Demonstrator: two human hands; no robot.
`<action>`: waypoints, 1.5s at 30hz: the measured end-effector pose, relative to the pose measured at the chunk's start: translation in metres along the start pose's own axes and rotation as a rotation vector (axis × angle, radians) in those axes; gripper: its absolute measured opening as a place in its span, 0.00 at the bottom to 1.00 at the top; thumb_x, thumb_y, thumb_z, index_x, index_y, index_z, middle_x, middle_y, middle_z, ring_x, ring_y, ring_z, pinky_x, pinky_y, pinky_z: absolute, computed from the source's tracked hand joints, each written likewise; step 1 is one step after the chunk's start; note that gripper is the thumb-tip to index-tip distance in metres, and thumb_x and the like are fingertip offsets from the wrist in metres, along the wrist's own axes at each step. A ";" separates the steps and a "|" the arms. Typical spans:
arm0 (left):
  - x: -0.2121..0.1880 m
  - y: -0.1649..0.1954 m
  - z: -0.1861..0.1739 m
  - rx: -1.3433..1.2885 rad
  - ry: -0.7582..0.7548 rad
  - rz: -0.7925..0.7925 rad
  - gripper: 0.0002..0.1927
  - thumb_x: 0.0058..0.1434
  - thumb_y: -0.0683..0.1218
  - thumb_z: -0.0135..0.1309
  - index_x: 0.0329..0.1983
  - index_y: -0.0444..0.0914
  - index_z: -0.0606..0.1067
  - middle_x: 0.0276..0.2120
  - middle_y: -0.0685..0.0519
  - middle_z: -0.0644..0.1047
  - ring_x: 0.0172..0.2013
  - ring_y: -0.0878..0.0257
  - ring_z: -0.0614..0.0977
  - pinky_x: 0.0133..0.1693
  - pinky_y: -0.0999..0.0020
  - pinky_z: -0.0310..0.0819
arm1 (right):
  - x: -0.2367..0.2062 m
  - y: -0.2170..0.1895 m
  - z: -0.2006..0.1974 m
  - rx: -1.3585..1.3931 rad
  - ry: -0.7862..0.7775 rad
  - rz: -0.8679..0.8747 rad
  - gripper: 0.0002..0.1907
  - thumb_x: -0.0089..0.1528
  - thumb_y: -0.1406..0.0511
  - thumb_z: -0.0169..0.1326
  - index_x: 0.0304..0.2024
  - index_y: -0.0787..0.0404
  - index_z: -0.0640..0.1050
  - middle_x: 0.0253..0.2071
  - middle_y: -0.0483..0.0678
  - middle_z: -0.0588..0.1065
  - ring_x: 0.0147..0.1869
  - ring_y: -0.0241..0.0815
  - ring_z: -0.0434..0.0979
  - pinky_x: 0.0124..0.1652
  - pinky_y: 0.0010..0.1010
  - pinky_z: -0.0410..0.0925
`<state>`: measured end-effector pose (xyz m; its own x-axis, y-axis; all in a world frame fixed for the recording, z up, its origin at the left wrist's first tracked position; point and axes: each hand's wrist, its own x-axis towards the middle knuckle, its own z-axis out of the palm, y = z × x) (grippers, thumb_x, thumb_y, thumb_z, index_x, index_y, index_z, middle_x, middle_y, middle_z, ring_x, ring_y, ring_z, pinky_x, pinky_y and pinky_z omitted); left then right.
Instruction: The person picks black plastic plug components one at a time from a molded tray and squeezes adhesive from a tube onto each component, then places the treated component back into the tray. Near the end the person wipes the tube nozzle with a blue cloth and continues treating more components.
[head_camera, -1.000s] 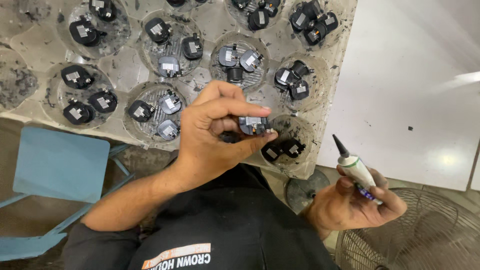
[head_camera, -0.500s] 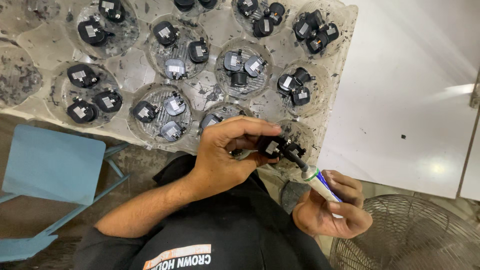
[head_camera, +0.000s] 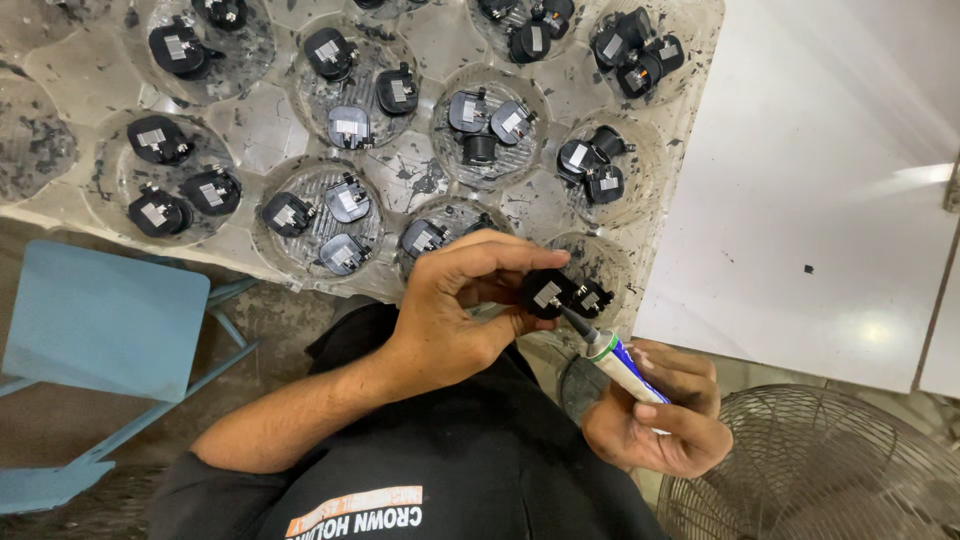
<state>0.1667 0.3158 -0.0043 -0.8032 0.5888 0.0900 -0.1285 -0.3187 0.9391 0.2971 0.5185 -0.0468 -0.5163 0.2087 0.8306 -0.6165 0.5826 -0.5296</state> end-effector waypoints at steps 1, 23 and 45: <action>0.000 0.000 0.000 0.009 -0.003 -0.007 0.28 0.55 0.23 0.55 0.57 0.34 0.78 0.53 0.51 0.74 0.49 0.65 0.83 0.51 0.70 0.86 | -0.001 0.000 -0.002 0.005 -0.010 0.007 0.24 0.58 0.54 0.68 0.41 0.62 0.71 0.42 0.60 0.77 0.49 0.50 0.82 0.44 0.29 0.79; 0.002 -0.016 -0.005 -0.149 0.009 -0.073 0.26 0.60 0.26 0.59 0.61 0.33 0.75 0.52 0.54 0.74 0.51 0.67 0.82 0.55 0.69 0.85 | -0.006 -0.004 -0.015 0.070 -0.128 0.198 0.24 0.54 0.56 0.73 0.41 0.59 0.73 0.48 0.59 0.77 0.57 0.50 0.81 0.52 0.33 0.80; -0.004 -0.040 0.004 -0.510 -0.133 -0.227 0.25 0.68 0.41 0.60 0.68 0.32 0.71 0.62 0.47 0.77 0.54 0.65 0.81 0.56 0.64 0.83 | 0.001 -0.004 0.003 0.042 0.080 0.195 0.23 0.54 0.54 0.73 0.40 0.57 0.75 0.43 0.55 0.78 0.51 0.46 0.83 0.47 0.34 0.81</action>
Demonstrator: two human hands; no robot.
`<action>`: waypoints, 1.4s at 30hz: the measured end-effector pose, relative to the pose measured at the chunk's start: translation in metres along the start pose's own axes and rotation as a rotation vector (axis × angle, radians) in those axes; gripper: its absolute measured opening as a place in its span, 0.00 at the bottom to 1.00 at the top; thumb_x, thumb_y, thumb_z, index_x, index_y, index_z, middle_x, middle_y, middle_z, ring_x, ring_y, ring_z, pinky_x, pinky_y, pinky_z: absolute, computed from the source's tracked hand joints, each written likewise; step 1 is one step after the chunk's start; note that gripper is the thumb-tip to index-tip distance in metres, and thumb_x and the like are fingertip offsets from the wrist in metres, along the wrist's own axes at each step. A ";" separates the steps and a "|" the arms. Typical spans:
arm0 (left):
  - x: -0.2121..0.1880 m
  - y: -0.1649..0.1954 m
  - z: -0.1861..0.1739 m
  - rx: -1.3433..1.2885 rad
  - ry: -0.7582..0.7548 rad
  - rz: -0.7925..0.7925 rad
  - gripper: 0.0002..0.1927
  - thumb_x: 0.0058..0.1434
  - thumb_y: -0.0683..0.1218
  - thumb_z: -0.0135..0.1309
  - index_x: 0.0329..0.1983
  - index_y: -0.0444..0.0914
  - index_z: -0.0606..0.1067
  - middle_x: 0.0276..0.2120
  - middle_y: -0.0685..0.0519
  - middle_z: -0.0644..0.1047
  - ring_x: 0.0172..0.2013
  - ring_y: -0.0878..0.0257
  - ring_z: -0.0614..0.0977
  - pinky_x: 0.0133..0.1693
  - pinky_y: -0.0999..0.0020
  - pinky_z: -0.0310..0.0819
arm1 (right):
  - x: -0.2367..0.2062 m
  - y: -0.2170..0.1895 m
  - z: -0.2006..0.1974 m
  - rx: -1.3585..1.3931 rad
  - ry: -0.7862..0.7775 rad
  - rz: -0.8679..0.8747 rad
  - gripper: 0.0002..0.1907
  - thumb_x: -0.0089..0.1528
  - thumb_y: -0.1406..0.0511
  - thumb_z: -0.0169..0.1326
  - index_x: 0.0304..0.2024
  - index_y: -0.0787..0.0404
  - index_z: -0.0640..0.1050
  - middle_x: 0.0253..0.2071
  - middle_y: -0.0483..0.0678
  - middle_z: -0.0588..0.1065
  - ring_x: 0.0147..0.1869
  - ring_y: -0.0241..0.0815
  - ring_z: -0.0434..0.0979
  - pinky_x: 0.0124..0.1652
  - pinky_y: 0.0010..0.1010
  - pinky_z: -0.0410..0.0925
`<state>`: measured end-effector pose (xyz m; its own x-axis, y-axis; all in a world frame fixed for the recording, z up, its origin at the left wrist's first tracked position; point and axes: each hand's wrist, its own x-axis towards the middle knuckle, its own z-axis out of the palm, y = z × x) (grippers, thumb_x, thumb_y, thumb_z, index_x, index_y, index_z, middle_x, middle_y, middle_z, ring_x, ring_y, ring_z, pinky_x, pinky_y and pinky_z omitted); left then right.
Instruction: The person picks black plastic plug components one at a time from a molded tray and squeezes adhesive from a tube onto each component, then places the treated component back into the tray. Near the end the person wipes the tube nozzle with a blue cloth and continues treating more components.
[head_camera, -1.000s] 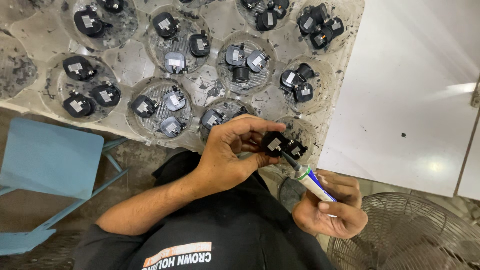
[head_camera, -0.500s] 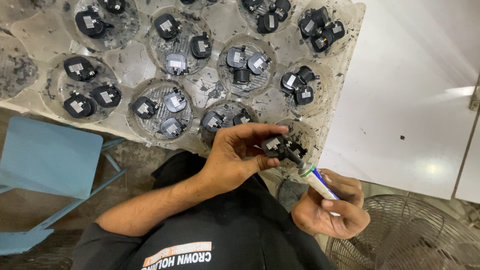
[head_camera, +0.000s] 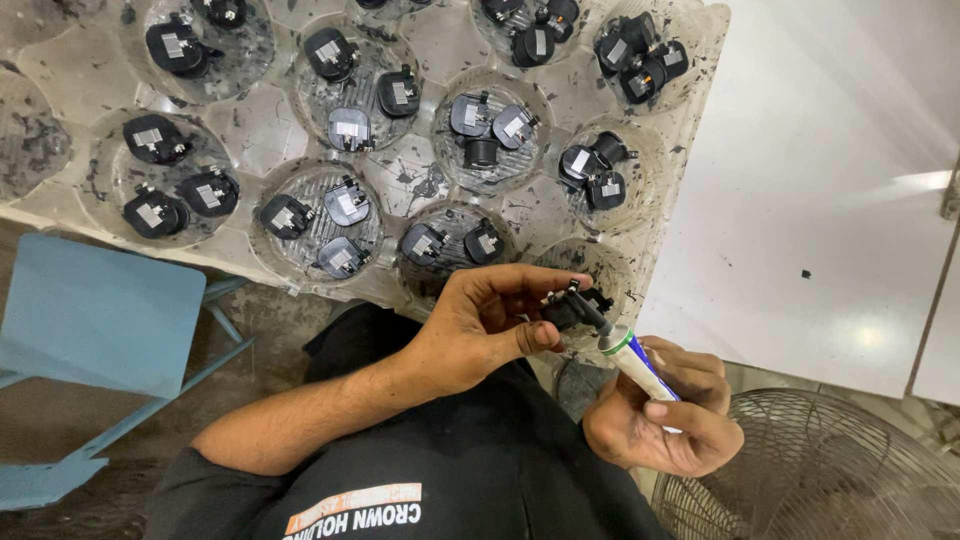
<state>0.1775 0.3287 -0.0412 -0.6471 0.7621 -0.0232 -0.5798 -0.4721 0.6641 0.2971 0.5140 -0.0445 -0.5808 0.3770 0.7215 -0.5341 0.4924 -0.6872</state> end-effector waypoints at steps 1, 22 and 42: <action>0.000 0.000 0.000 -0.013 -0.003 -0.007 0.25 0.69 0.41 0.60 0.68 0.32 0.71 0.61 0.47 0.77 0.53 0.64 0.81 0.56 0.63 0.84 | 0.000 0.001 -0.002 0.009 -0.024 0.005 0.24 0.54 0.53 0.73 0.39 0.57 0.75 0.44 0.55 0.78 0.52 0.47 0.83 0.47 0.34 0.81; 0.019 0.028 0.012 0.684 0.060 0.283 0.23 0.61 0.34 0.63 0.59 0.37 0.77 0.50 0.51 0.80 0.48 0.62 0.86 0.51 0.68 0.86 | 0.008 0.007 0.001 -0.141 0.332 0.008 0.21 0.65 0.72 0.68 0.43 0.59 0.65 0.39 0.55 0.76 0.46 0.45 0.83 0.43 0.28 0.79; 0.051 0.022 0.037 1.981 0.022 0.422 0.19 0.51 0.41 0.60 0.48 0.36 0.79 0.33 0.49 0.75 0.36 0.53 0.80 0.31 0.62 0.75 | 0.010 0.016 -0.020 -0.107 0.404 0.038 0.25 0.64 0.68 0.70 0.44 0.58 0.62 0.33 0.48 0.70 0.39 0.39 0.78 0.36 0.21 0.69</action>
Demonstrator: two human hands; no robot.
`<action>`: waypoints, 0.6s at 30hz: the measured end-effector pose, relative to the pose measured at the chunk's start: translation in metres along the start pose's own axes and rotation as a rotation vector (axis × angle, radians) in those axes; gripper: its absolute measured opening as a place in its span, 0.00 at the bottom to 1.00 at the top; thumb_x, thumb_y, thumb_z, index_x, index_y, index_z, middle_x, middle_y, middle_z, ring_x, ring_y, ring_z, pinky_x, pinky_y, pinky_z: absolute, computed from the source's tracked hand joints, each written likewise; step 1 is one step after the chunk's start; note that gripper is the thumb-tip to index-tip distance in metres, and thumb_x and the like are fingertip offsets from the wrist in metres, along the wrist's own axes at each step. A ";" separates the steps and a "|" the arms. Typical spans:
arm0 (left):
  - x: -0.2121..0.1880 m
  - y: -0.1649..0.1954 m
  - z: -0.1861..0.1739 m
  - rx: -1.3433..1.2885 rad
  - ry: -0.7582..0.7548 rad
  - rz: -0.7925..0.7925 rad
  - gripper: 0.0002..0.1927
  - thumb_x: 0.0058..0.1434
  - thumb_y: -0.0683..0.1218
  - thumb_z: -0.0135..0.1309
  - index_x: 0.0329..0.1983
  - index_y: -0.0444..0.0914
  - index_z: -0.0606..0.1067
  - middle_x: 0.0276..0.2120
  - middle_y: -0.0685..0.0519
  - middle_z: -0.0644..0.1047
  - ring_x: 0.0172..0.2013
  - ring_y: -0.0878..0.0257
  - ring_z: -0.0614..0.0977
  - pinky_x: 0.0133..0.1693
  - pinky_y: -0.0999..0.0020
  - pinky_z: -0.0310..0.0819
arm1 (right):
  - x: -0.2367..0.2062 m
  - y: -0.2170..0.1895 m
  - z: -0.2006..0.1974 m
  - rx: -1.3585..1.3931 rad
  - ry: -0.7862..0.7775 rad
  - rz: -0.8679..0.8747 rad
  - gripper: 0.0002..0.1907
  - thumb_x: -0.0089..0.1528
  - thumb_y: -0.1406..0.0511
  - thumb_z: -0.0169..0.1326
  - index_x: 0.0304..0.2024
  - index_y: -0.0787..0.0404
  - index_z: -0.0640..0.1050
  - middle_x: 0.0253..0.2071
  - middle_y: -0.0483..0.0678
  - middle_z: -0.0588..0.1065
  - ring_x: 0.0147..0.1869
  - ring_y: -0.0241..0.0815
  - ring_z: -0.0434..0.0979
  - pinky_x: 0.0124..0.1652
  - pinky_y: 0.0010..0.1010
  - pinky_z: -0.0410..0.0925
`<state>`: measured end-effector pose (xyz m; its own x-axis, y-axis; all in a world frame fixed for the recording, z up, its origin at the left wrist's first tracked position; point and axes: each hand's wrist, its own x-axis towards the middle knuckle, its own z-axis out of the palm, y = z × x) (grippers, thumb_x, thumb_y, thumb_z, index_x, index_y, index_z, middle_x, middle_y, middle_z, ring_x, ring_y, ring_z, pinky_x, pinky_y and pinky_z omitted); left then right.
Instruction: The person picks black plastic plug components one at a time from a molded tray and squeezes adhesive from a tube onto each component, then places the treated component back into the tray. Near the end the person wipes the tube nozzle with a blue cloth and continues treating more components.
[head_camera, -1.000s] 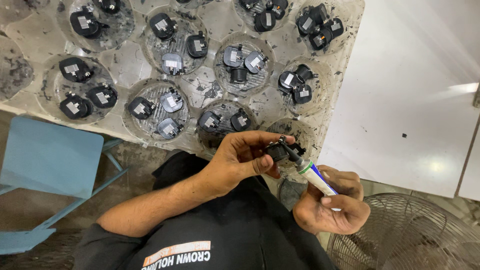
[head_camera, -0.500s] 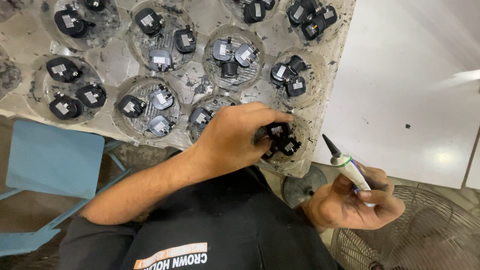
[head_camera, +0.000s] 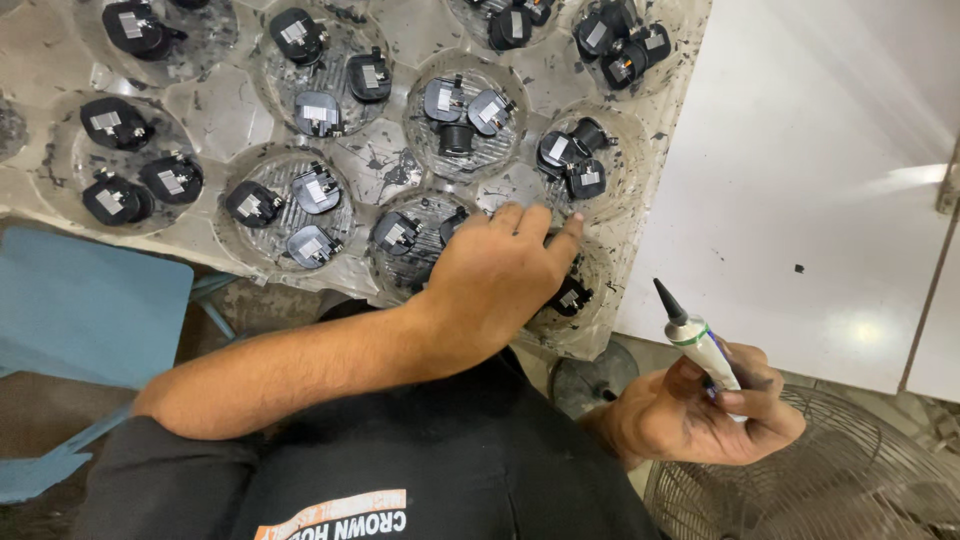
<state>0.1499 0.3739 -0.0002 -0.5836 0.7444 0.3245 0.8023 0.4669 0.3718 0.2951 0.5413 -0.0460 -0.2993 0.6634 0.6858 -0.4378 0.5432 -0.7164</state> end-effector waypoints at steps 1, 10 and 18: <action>-0.005 0.003 -0.005 -0.015 -0.025 -0.022 0.14 0.52 0.42 0.61 0.42 0.37 0.79 0.33 0.49 0.75 0.36 0.54 0.80 0.32 0.62 0.75 | -0.001 0.002 -0.001 0.014 -0.016 -0.006 0.25 0.64 0.68 0.70 0.44 0.58 0.63 0.33 0.48 0.70 0.39 0.39 0.78 0.36 0.21 0.69; -0.010 0.007 -0.006 -0.100 -0.300 -0.185 0.22 0.48 0.60 0.68 0.27 0.36 0.80 0.29 0.46 0.76 0.33 0.52 0.81 0.31 0.58 0.75 | -0.003 0.008 -0.006 0.078 -0.045 0.007 0.23 0.65 0.69 0.69 0.44 0.58 0.63 0.33 0.47 0.69 0.38 0.39 0.78 0.35 0.22 0.72; -0.017 0.008 -0.026 -0.177 -0.082 -0.172 0.17 0.52 0.54 0.68 0.29 0.35 0.79 0.30 0.45 0.76 0.31 0.53 0.80 0.31 0.60 0.74 | -0.004 0.001 -0.006 0.094 0.039 0.015 0.18 0.67 0.71 0.64 0.46 0.59 0.65 0.38 0.51 0.74 0.44 0.40 0.81 0.43 0.26 0.78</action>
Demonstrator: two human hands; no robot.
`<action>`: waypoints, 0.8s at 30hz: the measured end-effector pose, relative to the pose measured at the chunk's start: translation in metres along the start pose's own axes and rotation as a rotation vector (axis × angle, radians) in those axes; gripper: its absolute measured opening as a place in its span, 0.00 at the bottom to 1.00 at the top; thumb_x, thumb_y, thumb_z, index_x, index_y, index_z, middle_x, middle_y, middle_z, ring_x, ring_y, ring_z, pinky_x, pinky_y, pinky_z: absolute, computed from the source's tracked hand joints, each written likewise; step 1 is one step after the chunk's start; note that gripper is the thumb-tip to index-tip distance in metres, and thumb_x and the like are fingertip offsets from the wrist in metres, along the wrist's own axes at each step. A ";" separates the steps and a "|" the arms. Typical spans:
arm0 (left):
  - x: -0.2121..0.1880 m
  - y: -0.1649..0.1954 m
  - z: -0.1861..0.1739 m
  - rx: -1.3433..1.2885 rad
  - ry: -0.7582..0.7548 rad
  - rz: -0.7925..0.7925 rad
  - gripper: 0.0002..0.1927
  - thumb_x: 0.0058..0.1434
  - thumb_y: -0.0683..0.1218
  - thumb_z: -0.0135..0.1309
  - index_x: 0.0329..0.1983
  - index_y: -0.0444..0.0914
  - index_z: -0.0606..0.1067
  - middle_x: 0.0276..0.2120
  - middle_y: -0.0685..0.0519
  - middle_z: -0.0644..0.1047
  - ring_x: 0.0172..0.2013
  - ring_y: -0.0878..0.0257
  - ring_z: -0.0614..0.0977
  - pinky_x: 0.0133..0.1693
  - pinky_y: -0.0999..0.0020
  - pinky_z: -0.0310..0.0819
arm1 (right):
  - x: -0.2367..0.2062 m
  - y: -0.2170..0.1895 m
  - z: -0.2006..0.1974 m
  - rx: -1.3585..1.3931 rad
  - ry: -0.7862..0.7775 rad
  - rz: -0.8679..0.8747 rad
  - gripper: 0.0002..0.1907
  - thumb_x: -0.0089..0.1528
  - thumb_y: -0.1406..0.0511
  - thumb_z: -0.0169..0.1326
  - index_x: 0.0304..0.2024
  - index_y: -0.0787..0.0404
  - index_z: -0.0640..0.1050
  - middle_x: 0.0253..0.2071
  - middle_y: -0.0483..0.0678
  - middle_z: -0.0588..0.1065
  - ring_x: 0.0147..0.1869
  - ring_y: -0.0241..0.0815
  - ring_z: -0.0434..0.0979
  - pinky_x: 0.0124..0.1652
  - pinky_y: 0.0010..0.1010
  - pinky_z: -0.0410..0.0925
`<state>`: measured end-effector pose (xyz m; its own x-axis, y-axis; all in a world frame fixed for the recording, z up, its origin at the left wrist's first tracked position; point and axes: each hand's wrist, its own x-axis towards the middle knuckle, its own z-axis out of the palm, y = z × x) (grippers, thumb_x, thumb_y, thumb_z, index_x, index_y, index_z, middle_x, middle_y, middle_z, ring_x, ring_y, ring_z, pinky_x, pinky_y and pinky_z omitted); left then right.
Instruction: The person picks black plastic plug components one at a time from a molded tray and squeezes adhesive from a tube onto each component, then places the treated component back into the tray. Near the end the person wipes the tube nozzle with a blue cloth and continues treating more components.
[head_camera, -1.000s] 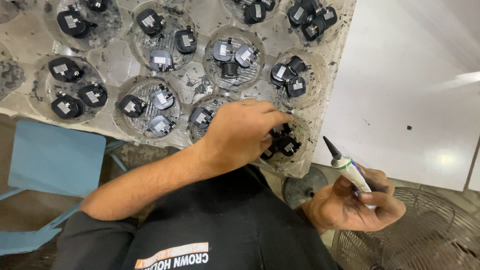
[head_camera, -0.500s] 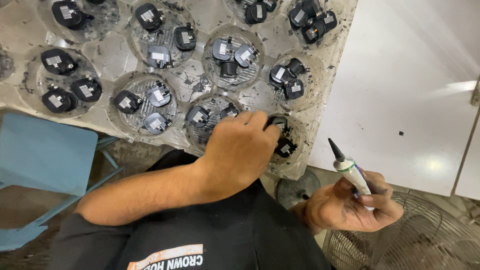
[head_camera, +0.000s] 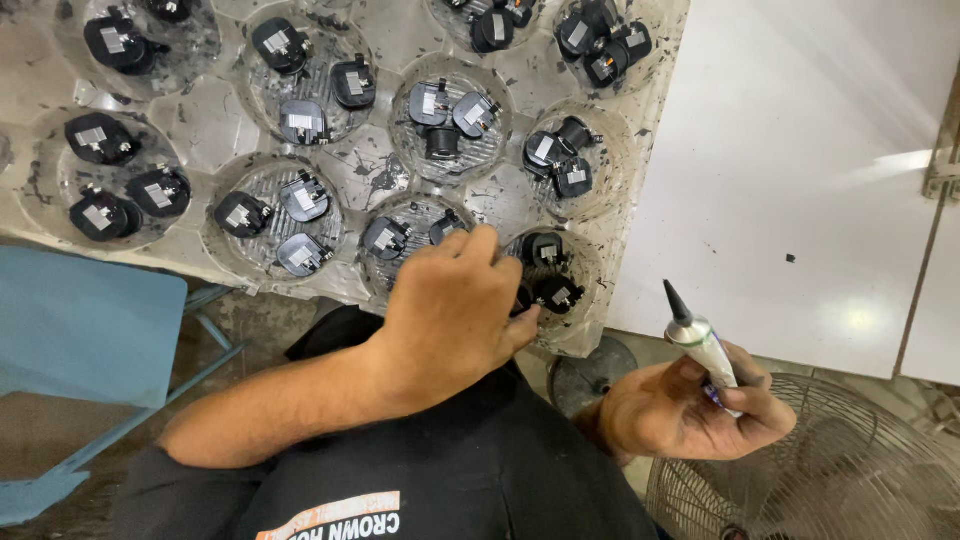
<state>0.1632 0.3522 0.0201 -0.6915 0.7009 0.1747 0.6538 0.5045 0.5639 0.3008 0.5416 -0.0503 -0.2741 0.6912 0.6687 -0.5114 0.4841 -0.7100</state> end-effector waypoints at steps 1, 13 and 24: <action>-0.003 -0.001 -0.007 -0.036 0.090 0.007 0.16 0.52 0.52 0.68 0.31 0.35 0.79 0.30 0.45 0.76 0.32 0.53 0.80 0.31 0.60 0.74 | -0.001 -0.002 0.001 0.051 -0.004 0.029 0.17 0.68 0.71 0.63 0.47 0.59 0.66 0.40 0.51 0.76 0.45 0.41 0.83 0.43 0.29 0.80; -0.007 -0.014 -0.015 -1.468 0.061 -0.187 0.24 0.56 0.33 0.65 0.54 0.38 0.72 0.48 0.53 0.77 0.47 0.69 0.84 0.50 0.73 0.85 | -0.023 -0.012 0.012 0.378 -0.136 0.167 0.19 0.62 0.78 0.62 0.51 0.63 0.70 0.44 0.63 0.80 0.43 0.47 0.85 0.34 0.18 0.77; -0.024 -0.010 -0.015 -1.142 0.225 -0.103 0.22 0.55 0.26 0.62 0.52 0.35 0.80 0.55 0.50 0.74 0.47 0.66 0.85 0.48 0.73 0.86 | -0.028 -0.025 0.027 0.091 -0.193 -0.013 0.21 0.61 0.78 0.64 0.46 0.58 0.67 0.41 0.59 0.77 0.47 0.50 0.82 0.48 0.33 0.80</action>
<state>0.1684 0.3226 0.0224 -0.8391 0.5199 0.1599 0.0139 -0.2733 0.9618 0.2998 0.4957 -0.0450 -0.4134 0.5653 0.7138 -0.5853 0.4355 -0.6839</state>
